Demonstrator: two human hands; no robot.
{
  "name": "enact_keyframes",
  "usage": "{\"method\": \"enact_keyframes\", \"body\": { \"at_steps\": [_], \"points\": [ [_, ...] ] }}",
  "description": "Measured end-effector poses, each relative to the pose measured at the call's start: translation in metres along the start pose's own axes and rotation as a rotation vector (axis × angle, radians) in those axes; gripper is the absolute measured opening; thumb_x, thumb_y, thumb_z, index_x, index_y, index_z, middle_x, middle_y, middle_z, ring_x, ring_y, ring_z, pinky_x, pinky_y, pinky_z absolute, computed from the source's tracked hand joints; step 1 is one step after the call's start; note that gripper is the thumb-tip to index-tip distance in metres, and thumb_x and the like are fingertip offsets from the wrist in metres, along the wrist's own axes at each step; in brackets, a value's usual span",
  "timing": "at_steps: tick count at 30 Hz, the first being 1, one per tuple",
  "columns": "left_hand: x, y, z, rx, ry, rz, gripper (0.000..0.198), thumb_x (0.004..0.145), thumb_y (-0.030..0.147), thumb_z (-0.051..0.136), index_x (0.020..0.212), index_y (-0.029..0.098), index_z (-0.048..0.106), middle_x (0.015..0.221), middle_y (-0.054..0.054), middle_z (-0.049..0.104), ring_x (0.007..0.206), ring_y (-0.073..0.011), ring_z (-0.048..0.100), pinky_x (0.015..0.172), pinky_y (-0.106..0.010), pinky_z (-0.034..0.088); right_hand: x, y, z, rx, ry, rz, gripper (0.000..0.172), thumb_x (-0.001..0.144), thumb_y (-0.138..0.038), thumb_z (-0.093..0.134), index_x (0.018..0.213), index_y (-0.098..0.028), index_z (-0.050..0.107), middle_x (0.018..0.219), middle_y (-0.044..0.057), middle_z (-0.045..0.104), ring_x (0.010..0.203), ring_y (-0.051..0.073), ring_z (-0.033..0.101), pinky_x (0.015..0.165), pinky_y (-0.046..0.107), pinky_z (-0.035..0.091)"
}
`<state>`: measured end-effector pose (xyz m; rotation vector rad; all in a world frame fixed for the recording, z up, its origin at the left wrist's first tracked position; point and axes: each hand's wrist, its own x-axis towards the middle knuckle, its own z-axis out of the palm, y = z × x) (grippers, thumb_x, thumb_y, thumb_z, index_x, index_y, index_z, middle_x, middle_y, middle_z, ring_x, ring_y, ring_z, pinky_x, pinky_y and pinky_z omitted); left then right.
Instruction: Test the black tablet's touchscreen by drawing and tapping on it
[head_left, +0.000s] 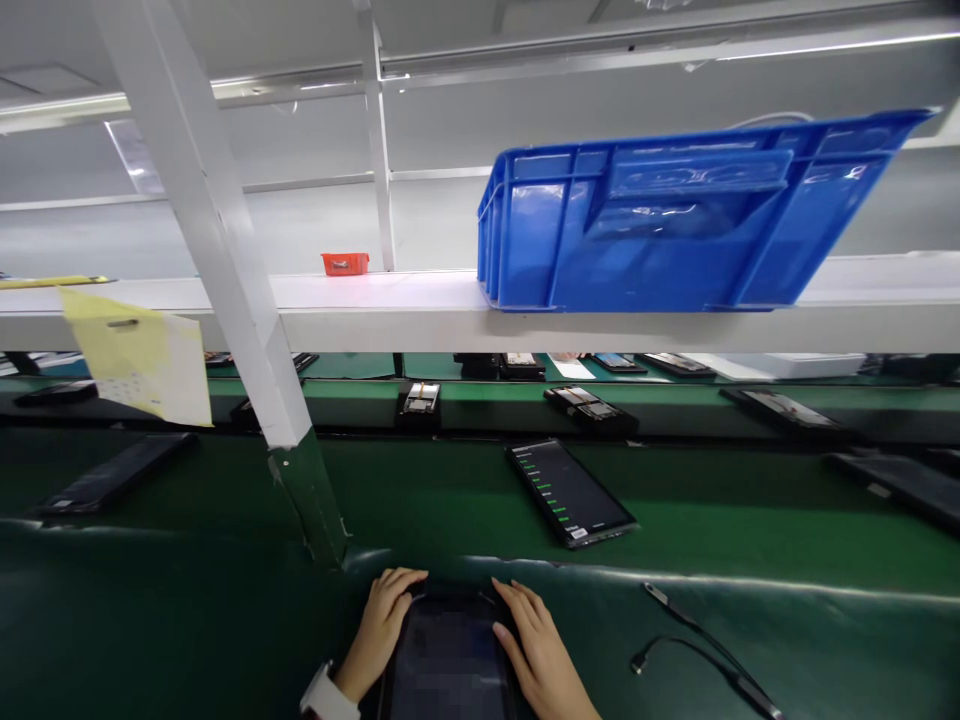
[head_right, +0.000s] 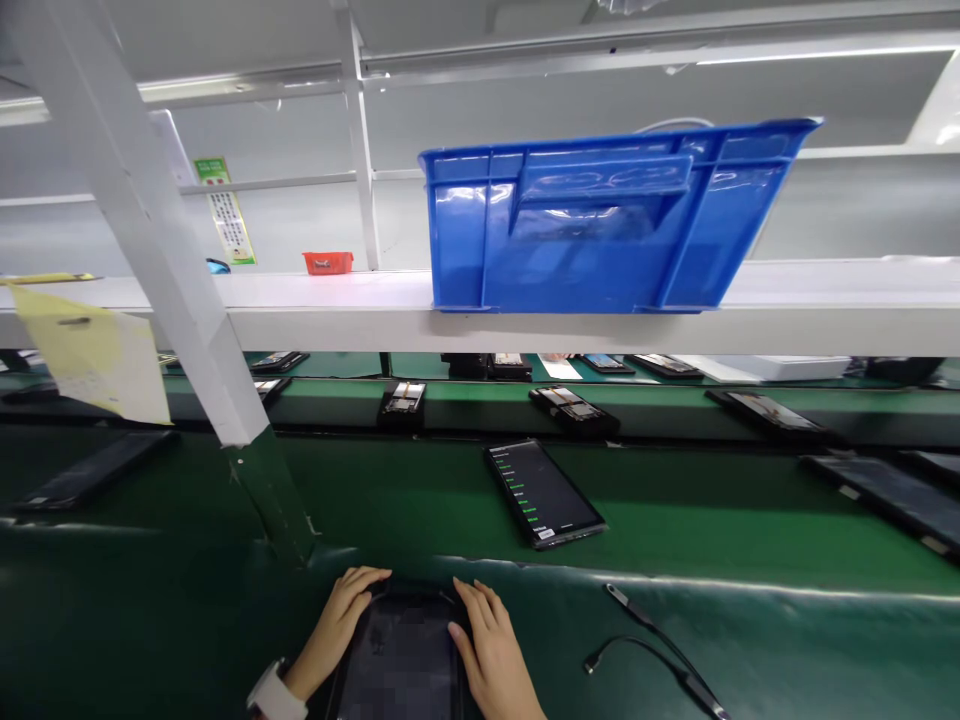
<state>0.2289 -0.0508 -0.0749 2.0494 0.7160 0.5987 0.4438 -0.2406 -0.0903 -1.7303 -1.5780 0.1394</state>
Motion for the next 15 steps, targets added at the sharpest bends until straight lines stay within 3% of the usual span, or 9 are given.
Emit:
{"method": "enact_keyframes", "body": {
  "at_steps": [5, 9, 15],
  "points": [
    [-0.001, 0.006, -0.008, -0.025, -0.074, 0.022, 0.051, 0.086, 0.029, 0.035, 0.127, 0.025, 0.065, 0.128, -0.006, 0.058, 0.124, -0.0298, 0.044, 0.111, -0.055, 0.026, 0.000, 0.001, 0.000, -0.002, 0.000, -0.007, 0.041, 0.110, -0.030, 0.033, 0.151, -0.023, 0.034, 0.147, 0.004, 0.041, 0.137, 0.028, 0.028, 0.114, 0.046, 0.035],
    [-0.001, 0.006, -0.013, -0.058, -0.140, 0.009, 0.052, 0.088, 0.029, 0.032, 0.131, 0.029, 0.062, 0.132, -0.005, 0.056, 0.127, -0.0294, 0.042, 0.114, -0.057, 0.016, 0.000, 0.000, -0.001, 0.005, -0.016, 0.009, 0.041, 0.110, -0.032, 0.033, 0.150, -0.021, 0.036, 0.146, 0.005, 0.042, 0.136, 0.029, 0.028, 0.114, 0.047, 0.034],
    [0.002, -0.009, -0.012, -0.086, -0.147, 0.026, 0.048, 0.094, 0.038, 0.033, 0.132, 0.033, 0.061, 0.131, -0.005, 0.055, 0.128, -0.0319, 0.042, 0.114, -0.060, 0.013, 0.000, -0.002, -0.002, 0.018, -0.024, 0.033, 0.041, 0.110, -0.034, 0.033, 0.150, -0.023, 0.036, 0.147, 0.004, 0.040, 0.136, 0.029, 0.027, 0.114, 0.047, 0.035]
  ]
}}
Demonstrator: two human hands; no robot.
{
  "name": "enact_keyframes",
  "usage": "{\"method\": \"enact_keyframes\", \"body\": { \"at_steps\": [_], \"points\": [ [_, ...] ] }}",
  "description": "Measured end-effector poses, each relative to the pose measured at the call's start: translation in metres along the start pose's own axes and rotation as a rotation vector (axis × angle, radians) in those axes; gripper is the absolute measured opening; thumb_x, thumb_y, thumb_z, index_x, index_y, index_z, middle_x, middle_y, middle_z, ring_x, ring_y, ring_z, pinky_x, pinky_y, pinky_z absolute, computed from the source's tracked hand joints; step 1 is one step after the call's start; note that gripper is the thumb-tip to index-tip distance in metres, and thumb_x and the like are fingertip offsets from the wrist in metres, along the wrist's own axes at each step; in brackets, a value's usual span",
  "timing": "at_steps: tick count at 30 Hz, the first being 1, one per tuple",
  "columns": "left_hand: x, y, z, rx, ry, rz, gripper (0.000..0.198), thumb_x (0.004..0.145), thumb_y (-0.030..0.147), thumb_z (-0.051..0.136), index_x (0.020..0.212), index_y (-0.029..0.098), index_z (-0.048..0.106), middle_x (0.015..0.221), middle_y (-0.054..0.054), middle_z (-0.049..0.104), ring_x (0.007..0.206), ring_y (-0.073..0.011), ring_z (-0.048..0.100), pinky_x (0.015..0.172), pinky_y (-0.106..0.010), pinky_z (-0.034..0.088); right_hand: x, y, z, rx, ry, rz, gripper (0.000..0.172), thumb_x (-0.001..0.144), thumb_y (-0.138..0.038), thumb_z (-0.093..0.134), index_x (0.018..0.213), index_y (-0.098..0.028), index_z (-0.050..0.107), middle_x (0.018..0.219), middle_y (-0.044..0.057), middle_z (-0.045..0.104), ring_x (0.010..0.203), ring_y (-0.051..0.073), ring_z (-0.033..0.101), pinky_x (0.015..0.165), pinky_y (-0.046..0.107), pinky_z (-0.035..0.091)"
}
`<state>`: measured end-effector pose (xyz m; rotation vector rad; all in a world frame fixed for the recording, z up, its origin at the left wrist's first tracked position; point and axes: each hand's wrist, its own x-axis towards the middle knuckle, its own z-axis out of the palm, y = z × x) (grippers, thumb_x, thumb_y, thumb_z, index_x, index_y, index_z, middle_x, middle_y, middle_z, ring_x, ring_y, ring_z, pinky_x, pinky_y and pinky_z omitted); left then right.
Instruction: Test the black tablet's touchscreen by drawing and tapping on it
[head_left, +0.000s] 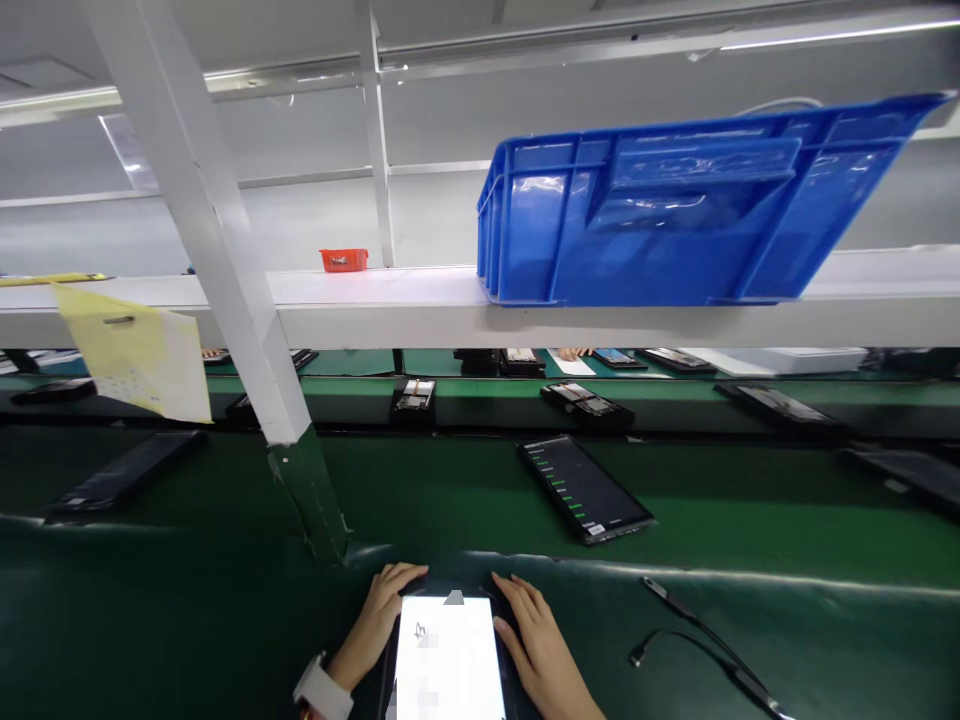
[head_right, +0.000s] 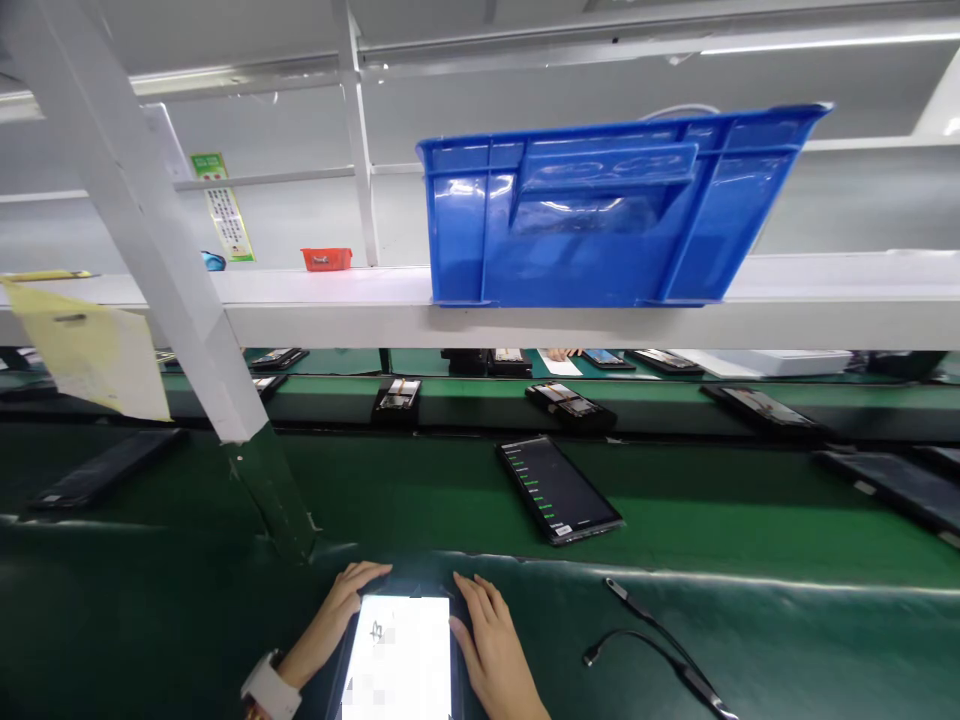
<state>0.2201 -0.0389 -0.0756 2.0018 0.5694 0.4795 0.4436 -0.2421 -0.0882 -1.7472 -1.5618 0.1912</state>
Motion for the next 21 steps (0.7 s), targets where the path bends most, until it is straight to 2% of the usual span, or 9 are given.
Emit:
{"method": "enact_keyframes", "body": {
  "at_steps": [10, 21],
  "points": [
    [-0.0002, -0.0012, 0.0021, 0.045, 0.014, -0.007, 0.047, 0.097, 0.035, 0.030, 0.132, 0.030, 0.061, 0.134, -0.007, 0.054, 0.130, -0.0296, 0.040, 0.116, -0.060, 0.009, -0.0017, 0.0025, 0.0015, -0.014, 0.002, -0.010, 0.040, 0.111, -0.035, 0.031, 0.150, -0.028, 0.032, 0.147, 0.001, 0.040, 0.136, 0.028, 0.027, 0.113, 0.050, 0.036],
    [0.0004, -0.0008, 0.0033, 0.065, 0.042, 0.024, 0.049, 0.098, 0.038, 0.028, 0.128, 0.024, 0.063, 0.131, -0.009, 0.058, 0.126, -0.0294, 0.045, 0.114, -0.057, 0.018, -0.0007, 0.0066, 0.0048, -0.030, 0.013, -0.027, 0.041, 0.112, -0.036, 0.031, 0.151, -0.022, 0.035, 0.146, 0.005, 0.041, 0.136, 0.029, 0.030, 0.113, 0.047, 0.037]
  ]
}}
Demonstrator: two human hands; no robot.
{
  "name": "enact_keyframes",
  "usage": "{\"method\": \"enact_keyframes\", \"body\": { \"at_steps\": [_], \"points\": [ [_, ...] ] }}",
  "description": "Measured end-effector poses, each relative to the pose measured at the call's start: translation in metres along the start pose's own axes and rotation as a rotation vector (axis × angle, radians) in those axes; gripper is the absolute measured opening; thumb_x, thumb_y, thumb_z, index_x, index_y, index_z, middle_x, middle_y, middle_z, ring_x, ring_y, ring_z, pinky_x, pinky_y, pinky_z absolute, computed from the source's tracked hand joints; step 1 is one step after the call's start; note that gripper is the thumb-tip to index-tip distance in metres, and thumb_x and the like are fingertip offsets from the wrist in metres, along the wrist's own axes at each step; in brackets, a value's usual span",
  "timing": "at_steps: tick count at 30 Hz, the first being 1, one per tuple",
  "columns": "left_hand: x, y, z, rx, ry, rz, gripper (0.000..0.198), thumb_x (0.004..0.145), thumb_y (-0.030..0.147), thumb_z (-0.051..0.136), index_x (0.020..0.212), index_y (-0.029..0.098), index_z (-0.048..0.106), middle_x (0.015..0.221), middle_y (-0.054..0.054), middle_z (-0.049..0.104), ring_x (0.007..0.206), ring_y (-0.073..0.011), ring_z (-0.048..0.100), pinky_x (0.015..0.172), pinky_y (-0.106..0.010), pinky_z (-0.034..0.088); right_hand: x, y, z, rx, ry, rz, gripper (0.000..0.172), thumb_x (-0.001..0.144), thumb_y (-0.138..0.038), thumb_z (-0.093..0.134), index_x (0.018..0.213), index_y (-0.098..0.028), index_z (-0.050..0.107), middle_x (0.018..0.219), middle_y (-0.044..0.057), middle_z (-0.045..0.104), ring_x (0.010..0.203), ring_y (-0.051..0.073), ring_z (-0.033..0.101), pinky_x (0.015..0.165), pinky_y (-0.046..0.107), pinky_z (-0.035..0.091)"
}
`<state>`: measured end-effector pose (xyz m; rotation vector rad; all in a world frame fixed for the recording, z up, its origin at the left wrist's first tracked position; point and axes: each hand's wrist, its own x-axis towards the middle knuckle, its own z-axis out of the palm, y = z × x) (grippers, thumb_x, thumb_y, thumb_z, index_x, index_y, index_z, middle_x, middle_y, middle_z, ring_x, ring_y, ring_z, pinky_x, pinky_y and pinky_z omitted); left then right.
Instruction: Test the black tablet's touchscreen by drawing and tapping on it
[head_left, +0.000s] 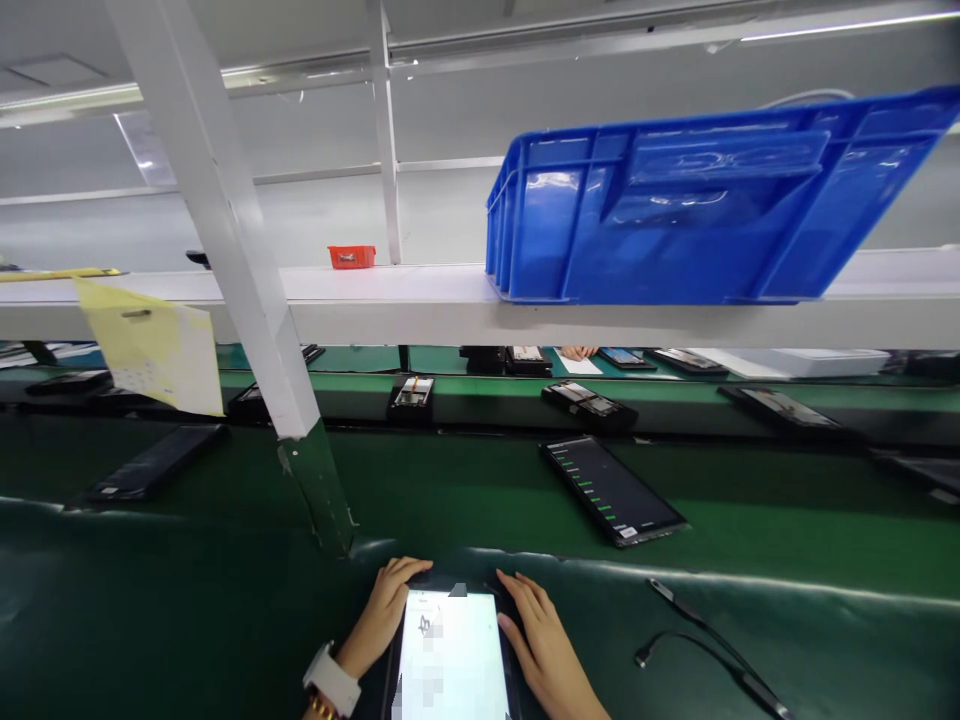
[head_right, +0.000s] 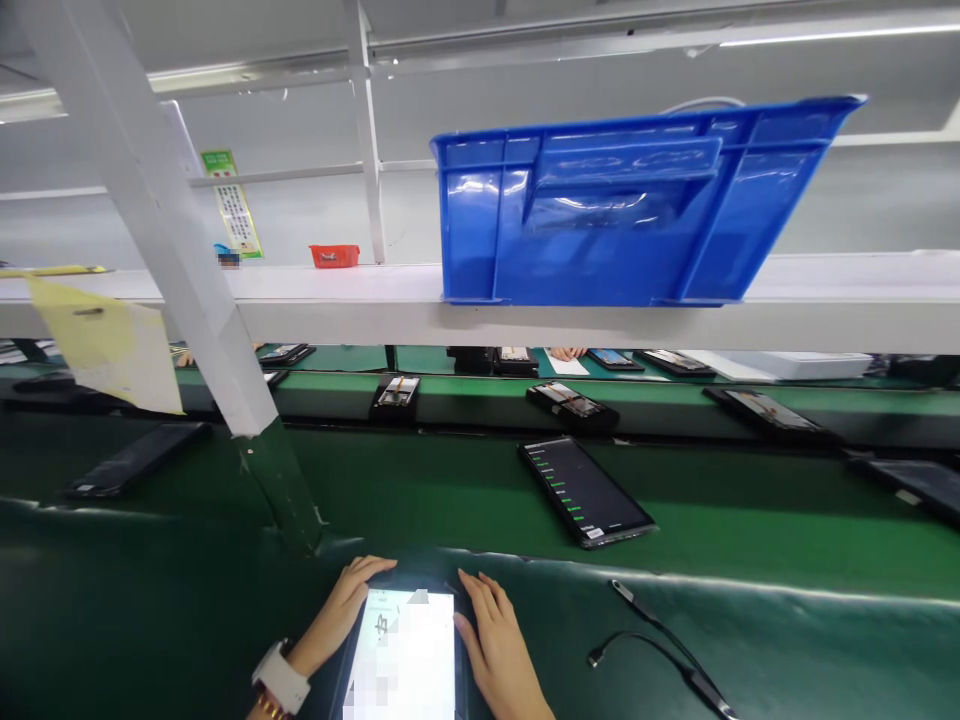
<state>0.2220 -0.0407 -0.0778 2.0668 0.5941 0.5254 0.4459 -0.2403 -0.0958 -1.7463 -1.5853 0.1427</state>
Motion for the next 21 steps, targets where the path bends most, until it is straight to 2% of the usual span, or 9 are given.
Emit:
{"method": "enact_keyframes", "body": {
  "at_steps": [4, 7, 9, 11, 13, 15, 18, 21],
  "points": [
    [0.001, 0.001, 0.000, 0.016, 0.004, -0.004, 0.050, 0.095, 0.036, 0.029, 0.128, 0.021, 0.064, 0.131, -0.009, 0.058, 0.125, -0.0293, 0.045, 0.114, -0.055, 0.021, 0.002, -0.010, -0.008, 0.033, 0.062, -0.025, 0.041, 0.114, -0.038, 0.028, 0.154, -0.029, 0.025, 0.148, 0.005, 0.037, 0.135, 0.031, 0.032, 0.112, 0.054, 0.037],
    [0.003, 0.000, 0.000, 0.021, 0.006, -0.008, 0.050, 0.094, 0.033, 0.028, 0.129, 0.021, 0.063, 0.131, -0.009, 0.058, 0.125, -0.0287, 0.046, 0.114, -0.055, 0.020, -0.001, -0.035, -0.023, 0.070, 0.096, -0.060, 0.040, 0.115, -0.039, 0.025, 0.155, -0.033, 0.021, 0.151, 0.005, 0.032, 0.138, 0.032, 0.028, 0.113, 0.056, 0.034],
    [0.004, -0.001, 0.001, 0.028, 0.008, 0.011, 0.051, 0.093, 0.031, 0.028, 0.128, 0.021, 0.063, 0.128, -0.008, 0.060, 0.123, -0.0281, 0.048, 0.111, -0.053, 0.024, -0.008, -0.056, -0.031, 0.090, 0.065, -0.105, 0.042, 0.116, -0.043, 0.026, 0.156, -0.031, 0.021, 0.153, 0.006, 0.030, 0.139, 0.032, 0.027, 0.114, 0.054, 0.035],
    [0.005, -0.002, 0.001, 0.039, 0.009, 0.024, 0.052, 0.091, 0.027, 0.028, 0.127, 0.019, 0.064, 0.126, -0.008, 0.061, 0.121, -0.0274, 0.049, 0.108, -0.051, 0.028, -0.017, -0.072, -0.032, 0.057, -0.022, -0.167, 0.052, 0.115, -0.052, 0.031, 0.158, -0.028, 0.016, 0.154, 0.008, 0.028, 0.140, 0.035, 0.025, 0.113, 0.058, 0.035],
    [0.006, -0.002, 0.001, 0.043, 0.007, 0.026, 0.053, 0.088, 0.024, 0.029, 0.127, 0.018, 0.064, 0.127, -0.008, 0.061, 0.120, -0.0267, 0.049, 0.107, -0.050, 0.029, -0.027, -0.078, -0.024, -0.063, -0.147, -0.206, 0.065, 0.113, -0.057, 0.038, 0.161, -0.028, 0.005, 0.156, 0.010, 0.026, 0.142, 0.041, 0.018, 0.109, 0.068, 0.034],
    [0.006, -0.001, 0.002, 0.043, 0.003, 0.019, 0.053, 0.087, 0.022, 0.029, 0.127, 0.018, 0.064, 0.127, -0.007, 0.061, 0.121, -0.0266, 0.049, 0.107, -0.049, 0.027, -0.038, -0.075, -0.010, -0.214, -0.254, -0.223, 0.074, 0.113, -0.055, 0.043, 0.161, -0.029, -0.006, 0.157, 0.010, 0.022, 0.141, 0.046, 0.012, 0.102, 0.076, 0.034],
    [0.005, 0.001, 0.002, 0.043, 0.007, 0.018, 0.053, 0.086, 0.021, 0.029, 0.127, 0.017, 0.064, 0.126, -0.008, 0.062, 0.120, -0.0266, 0.049, 0.107, -0.049, 0.026, -0.048, -0.064, 0.012, -0.359, -0.357, -0.284, 0.086, 0.111, -0.059, 0.046, 0.160, -0.023, -0.015, 0.157, 0.015, 0.015, 0.138, 0.049, 0.013, 0.096, 0.076, 0.038],
    [0.005, 0.002, 0.002, 0.044, 0.011, 0.028, 0.054, 0.086, 0.020, 0.029, 0.127, 0.015, 0.064, 0.124, -0.008, 0.062, 0.118, -0.0259, 0.050, 0.105, -0.047, 0.029, -0.049, -0.059, 0.025, -0.431, -0.380, -0.399, 0.099, 0.104, -0.071, 0.050, 0.160, -0.017, -0.012, 0.156, 0.017, 0.015, 0.138, 0.049, 0.016, 0.095, 0.072, 0.042]
  ]
}}
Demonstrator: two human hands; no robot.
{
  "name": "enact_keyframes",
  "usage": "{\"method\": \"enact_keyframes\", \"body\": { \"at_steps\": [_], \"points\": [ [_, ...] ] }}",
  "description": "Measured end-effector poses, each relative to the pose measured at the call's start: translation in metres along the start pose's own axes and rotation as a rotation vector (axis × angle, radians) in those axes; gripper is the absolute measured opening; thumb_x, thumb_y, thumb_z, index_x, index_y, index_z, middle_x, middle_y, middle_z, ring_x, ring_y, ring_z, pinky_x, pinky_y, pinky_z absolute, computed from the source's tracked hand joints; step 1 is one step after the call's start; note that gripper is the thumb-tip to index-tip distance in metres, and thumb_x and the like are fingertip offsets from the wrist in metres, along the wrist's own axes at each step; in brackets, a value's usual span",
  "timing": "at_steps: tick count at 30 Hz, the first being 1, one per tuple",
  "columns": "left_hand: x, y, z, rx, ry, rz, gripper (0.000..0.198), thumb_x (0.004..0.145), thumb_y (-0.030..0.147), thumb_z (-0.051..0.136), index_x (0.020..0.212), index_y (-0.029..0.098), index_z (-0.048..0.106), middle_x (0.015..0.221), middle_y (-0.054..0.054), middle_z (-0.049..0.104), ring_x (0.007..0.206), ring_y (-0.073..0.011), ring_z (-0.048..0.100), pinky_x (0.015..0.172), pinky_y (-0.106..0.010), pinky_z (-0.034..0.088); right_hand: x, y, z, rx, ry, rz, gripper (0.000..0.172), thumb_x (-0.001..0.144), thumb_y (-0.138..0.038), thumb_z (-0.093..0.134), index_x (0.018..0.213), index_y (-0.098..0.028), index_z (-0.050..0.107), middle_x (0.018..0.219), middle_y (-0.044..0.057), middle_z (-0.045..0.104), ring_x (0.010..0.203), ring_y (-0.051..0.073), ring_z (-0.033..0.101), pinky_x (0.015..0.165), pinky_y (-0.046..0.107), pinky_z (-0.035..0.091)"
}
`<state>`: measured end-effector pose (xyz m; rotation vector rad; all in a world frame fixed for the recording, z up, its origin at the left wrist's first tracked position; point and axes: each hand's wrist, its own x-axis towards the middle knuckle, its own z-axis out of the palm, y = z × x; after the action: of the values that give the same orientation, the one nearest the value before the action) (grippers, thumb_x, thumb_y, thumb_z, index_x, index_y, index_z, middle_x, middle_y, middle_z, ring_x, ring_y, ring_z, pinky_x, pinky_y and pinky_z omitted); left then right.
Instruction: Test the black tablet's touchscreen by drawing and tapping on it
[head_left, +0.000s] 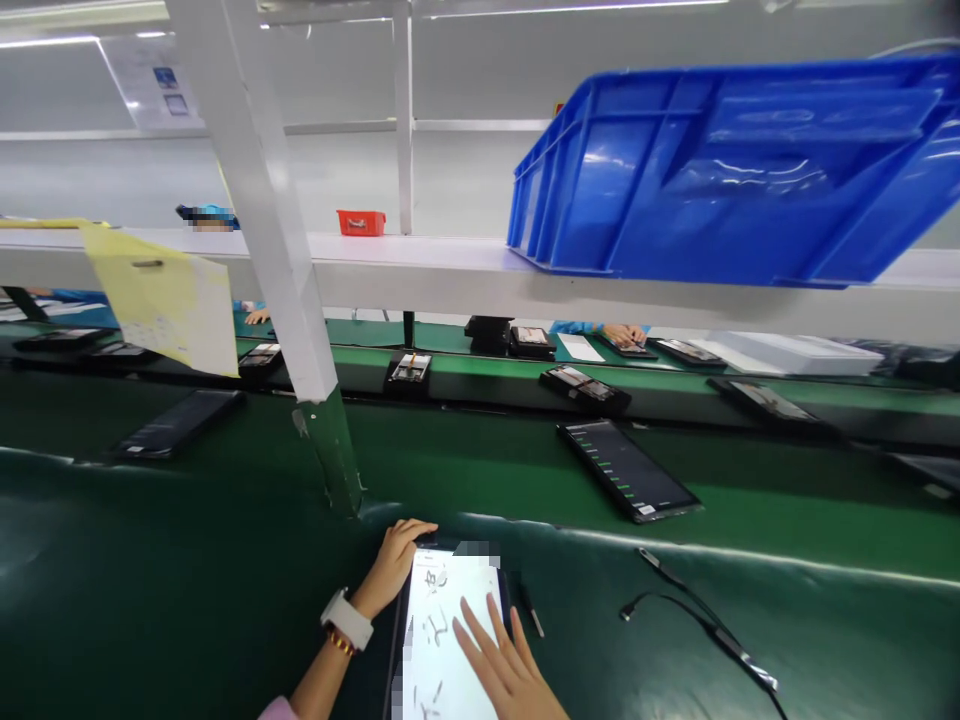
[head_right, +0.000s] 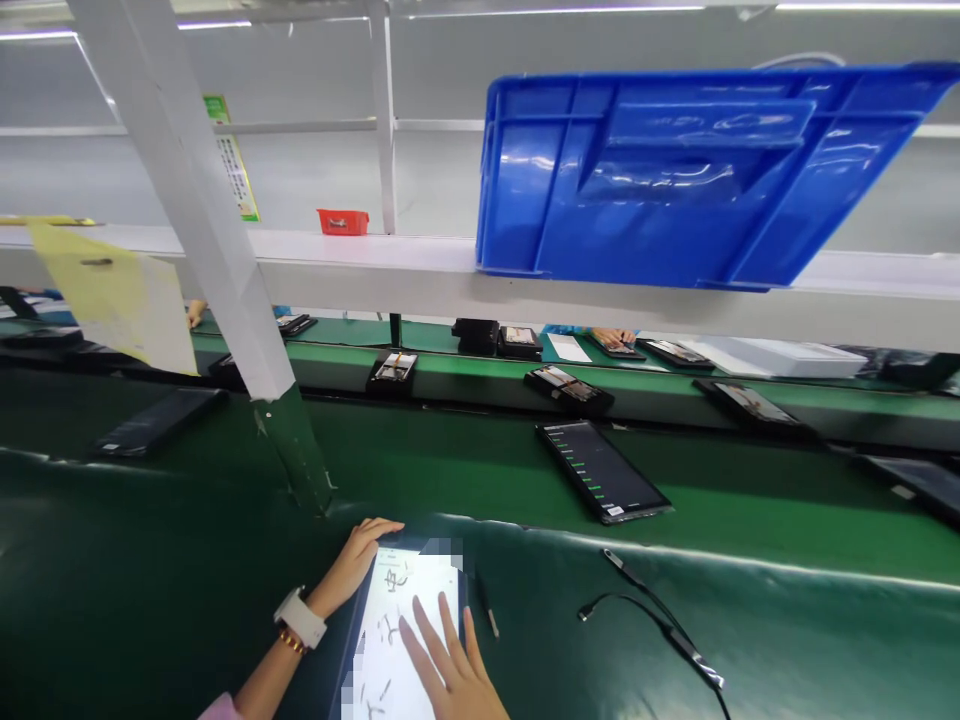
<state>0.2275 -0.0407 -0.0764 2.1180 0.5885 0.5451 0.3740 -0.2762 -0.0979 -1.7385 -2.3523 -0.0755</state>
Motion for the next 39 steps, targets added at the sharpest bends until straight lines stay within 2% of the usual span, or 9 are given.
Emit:
{"method": "enact_keyframes", "body": {
  "at_steps": [8, 11, 16, 26, 29, 32, 35, 37, 39],
  "points": [
    [0.001, 0.000, 0.000, 0.003, 0.014, 0.008, 0.052, 0.087, 0.021, 0.029, 0.125, 0.015, 0.065, 0.122, -0.007, 0.063, 0.116, -0.0252, 0.051, 0.104, -0.045, 0.030, 0.022, -0.010, -0.011, -0.243, 0.213, -0.119, 0.099, 0.098, -0.074, 0.060, 0.161, -0.012, 0.016, 0.156, 0.020, 0.018, 0.140, 0.049, 0.000, 0.088, 0.069, 0.051],
    [0.001, 0.001, 0.000, 0.003, 0.010, 0.002, 0.052, 0.087, 0.021, 0.030, 0.125, 0.015, 0.065, 0.122, -0.007, 0.063, 0.117, -0.0251, 0.051, 0.103, -0.045, 0.030, 0.022, -0.009, -0.013, -0.225, 0.210, -0.117, 0.101, 0.098, -0.077, 0.058, 0.161, -0.012, 0.014, 0.156, 0.020, 0.018, 0.140, 0.048, -0.001, 0.089, 0.067, 0.052],
    [0.002, 0.004, 0.000, 0.002, 0.003, -0.012, 0.053, 0.087, 0.020, 0.029, 0.125, 0.016, 0.065, 0.123, -0.007, 0.063, 0.117, -0.0249, 0.051, 0.103, -0.044, 0.031, 0.021, -0.002, -0.015, -0.189, 0.158, -0.038, 0.096, 0.101, -0.067, 0.061, 0.161, -0.010, 0.011, 0.155, 0.024, 0.015, 0.138, 0.054, 0.010, 0.086, 0.076, 0.045],
    [-0.002, 0.010, -0.002, -0.001, 0.002, -0.035, 0.052, 0.088, 0.023, 0.029, 0.124, 0.017, 0.065, 0.123, -0.008, 0.063, 0.119, -0.0261, 0.051, 0.105, -0.046, 0.029, 0.018, -0.004, 0.009, -0.133, 0.182, -0.075, 0.101, 0.096, -0.081, 0.054, 0.161, -0.014, 0.015, 0.155, 0.024, 0.015, 0.137, 0.054, 0.011, 0.082, 0.081, 0.041],
    [-0.002, 0.011, -0.003, 0.000, 0.002, -0.033, 0.051, 0.088, 0.023, 0.029, 0.124, 0.018, 0.065, 0.124, -0.008, 0.063, 0.119, -0.0263, 0.050, 0.105, -0.046, 0.028, 0.018, -0.005, 0.009, -0.095, 0.178, -0.074, 0.098, 0.097, -0.077, 0.059, 0.162, -0.018, 0.015, 0.156, 0.023, 0.014, 0.136, 0.055, 0.013, 0.085, 0.082, 0.038],
    [-0.002, 0.011, -0.002, 0.001, 0.000, -0.029, 0.052, 0.088, 0.023, 0.029, 0.125, 0.018, 0.065, 0.124, -0.008, 0.063, 0.119, -0.0263, 0.050, 0.105, -0.046, 0.029, 0.018, -0.001, 0.000, -0.031, 0.150, -0.064, 0.096, 0.101, -0.062, 0.065, 0.163, -0.020, 0.006, 0.156, 0.022, 0.013, 0.137, 0.054, 0.012, 0.087, 0.084, 0.034],
    [-0.001, 0.009, -0.001, 0.002, 0.002, -0.032, 0.053, 0.086, 0.021, 0.029, 0.124, 0.018, 0.065, 0.123, -0.008, 0.063, 0.119, -0.0263, 0.050, 0.105, -0.046, 0.029, 0.014, 0.009, -0.022, 0.113, 0.151, 0.040, 0.109, 0.099, -0.050, 0.073, 0.160, -0.021, -0.011, 0.156, 0.022, 0.014, 0.139, 0.051, 0.008, 0.096, 0.084, 0.026],
    [-0.001, 0.007, -0.001, 0.003, 0.002, -0.030, 0.053, 0.086, 0.020, 0.030, 0.124, 0.019, 0.065, 0.123, -0.007, 0.063, 0.119, -0.0262, 0.050, 0.106, -0.047, 0.029, 0.010, 0.018, -0.039, 0.241, 0.185, 0.143, 0.114, 0.097, -0.055, 0.074, 0.159, -0.021, -0.015, 0.157, 0.022, 0.012, 0.140, 0.050, 0.003, 0.100, 0.084, 0.017],
    [-0.001, 0.006, 0.000, 0.003, 0.005, -0.027, 0.052, 0.086, 0.020, 0.030, 0.124, 0.019, 0.065, 0.124, -0.007, 0.062, 0.120, -0.0258, 0.050, 0.108, -0.047, 0.028, 0.005, 0.026, -0.049, 0.328, 0.256, 0.241, 0.104, 0.101, -0.064, 0.063, 0.160, -0.022, -0.011, 0.158, 0.021, 0.010, 0.141, 0.048, 0.000, 0.103, 0.083, 0.010]
  ]
}}
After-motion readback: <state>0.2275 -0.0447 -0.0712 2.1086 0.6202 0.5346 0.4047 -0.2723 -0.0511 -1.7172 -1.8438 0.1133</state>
